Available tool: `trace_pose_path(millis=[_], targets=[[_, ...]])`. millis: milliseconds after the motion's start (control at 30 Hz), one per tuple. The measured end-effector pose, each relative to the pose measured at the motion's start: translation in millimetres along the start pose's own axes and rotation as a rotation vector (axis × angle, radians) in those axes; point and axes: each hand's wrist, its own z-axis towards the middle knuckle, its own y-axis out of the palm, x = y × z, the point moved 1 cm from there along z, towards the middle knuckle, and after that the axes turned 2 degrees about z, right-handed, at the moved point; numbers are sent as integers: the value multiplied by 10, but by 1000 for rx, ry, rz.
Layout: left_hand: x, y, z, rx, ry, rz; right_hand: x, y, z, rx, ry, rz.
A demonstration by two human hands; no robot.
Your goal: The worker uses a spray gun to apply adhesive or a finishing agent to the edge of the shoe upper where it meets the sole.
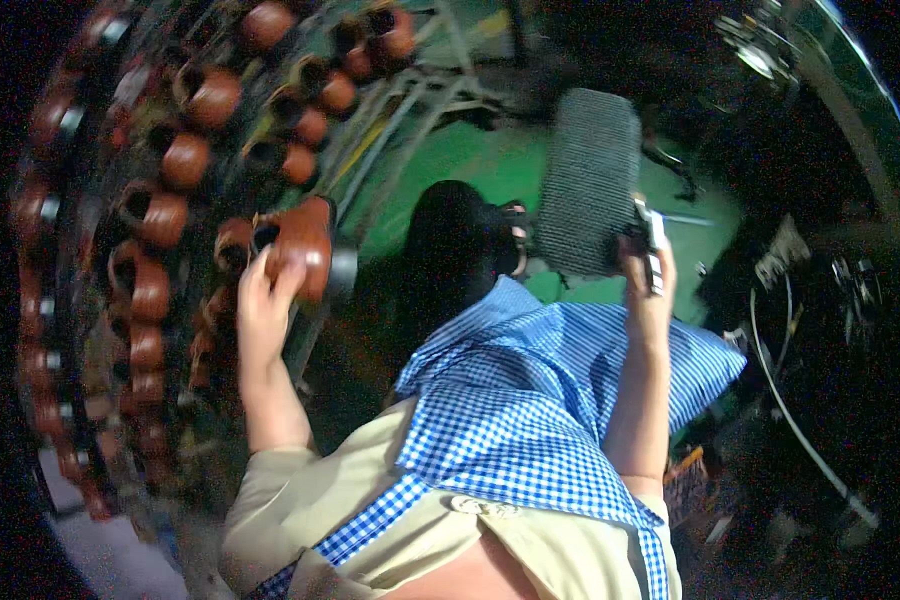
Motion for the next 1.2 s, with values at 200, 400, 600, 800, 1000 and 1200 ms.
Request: trace_pose_path(millis=[200,400,600,800,1000,1200], targets=[[1040,838,280,-524,717,236,-130,91,-37,-9,-83,-87],[1297,1682,748,-680,1027,331,-144,-68,-291,5,-42,-276],[1202,1640,602,-602,975,394,87,-61,-262,39,-408,-868],[1231,1500,513,-528,1122,397,312,175,-134,-53,-417,-787],[1296,1473,584,-562,1196,491,-115,-121,-312,-34,-360,-689],[1362,1479,605,-568,1206,522,-664,-216,-451,-69,-398,-165]])
